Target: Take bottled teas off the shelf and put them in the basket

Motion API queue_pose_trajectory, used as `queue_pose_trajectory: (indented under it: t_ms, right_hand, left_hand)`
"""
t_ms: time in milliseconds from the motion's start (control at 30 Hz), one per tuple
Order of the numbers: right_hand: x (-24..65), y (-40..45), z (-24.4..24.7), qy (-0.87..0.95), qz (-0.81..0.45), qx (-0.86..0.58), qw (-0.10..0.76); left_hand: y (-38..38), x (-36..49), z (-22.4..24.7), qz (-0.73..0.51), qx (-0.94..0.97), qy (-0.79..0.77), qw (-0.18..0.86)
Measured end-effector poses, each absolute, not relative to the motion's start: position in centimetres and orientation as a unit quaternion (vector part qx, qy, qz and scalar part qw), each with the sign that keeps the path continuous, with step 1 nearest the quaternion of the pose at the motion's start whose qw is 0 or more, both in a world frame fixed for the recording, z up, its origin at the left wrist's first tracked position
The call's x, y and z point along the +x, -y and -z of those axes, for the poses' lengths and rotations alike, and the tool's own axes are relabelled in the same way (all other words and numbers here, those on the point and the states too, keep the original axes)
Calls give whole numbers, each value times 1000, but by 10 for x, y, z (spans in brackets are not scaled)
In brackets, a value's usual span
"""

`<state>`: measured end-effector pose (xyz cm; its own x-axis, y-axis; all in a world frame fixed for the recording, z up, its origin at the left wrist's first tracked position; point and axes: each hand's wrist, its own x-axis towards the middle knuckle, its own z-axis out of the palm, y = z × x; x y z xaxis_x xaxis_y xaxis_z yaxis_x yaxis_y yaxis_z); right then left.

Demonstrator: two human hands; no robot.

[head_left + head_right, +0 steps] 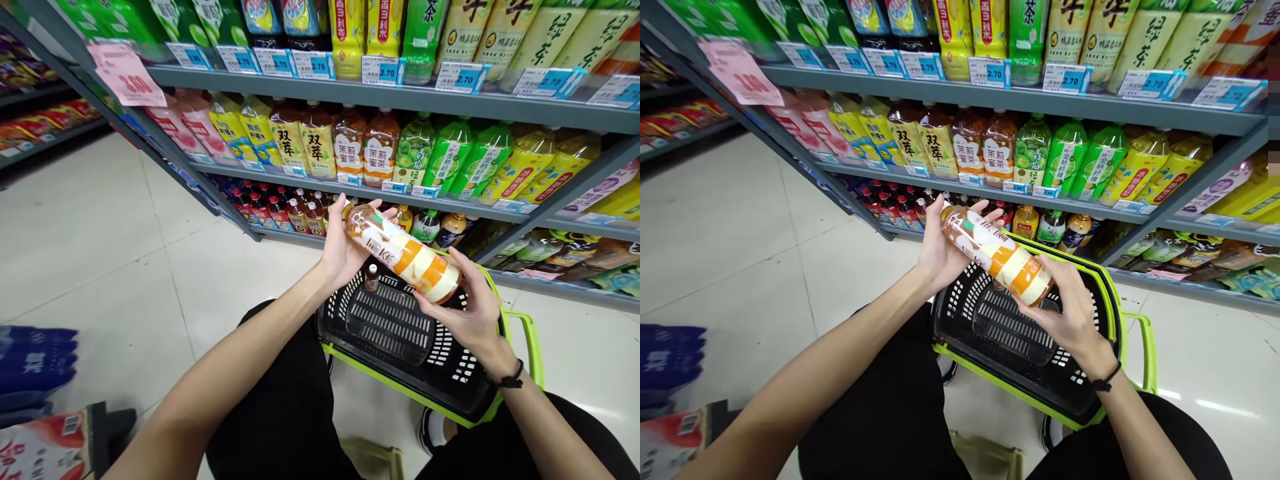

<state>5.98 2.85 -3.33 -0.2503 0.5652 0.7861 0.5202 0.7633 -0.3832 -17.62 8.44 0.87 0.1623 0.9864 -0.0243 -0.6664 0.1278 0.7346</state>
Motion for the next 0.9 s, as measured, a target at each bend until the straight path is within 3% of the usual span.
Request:
queue_pose_trajectory:
  t_ms: [200, 433, 600, 767, 833, 900]
  right_hand:
    - [84, -35, 30, 876, 181, -243, 376]
    - [98, -37, 22, 868, 247, -250, 350]
    - [99, -46, 21, 868, 206, -258, 371]
    - [96, -52, 23, 847, 82, -315, 421]
    - [95, -51, 21, 840, 9, -369, 399]
    - [95, -50, 19, 844, -45, -426, 322]
  left_hand:
    - [-80, -176, -11, -594, 296, -246, 707]
    - [-77, -172, -10, -579, 308, -247, 713]
    - [-78, -171, -7, -579, 348, -254, 692]
    - [-79, -180, -6, -572, 473, -263, 617]
    - [-81, -185, -6, -550, 504, -286, 601]
    - [-86, -189, -3, -515, 518, -324, 602]
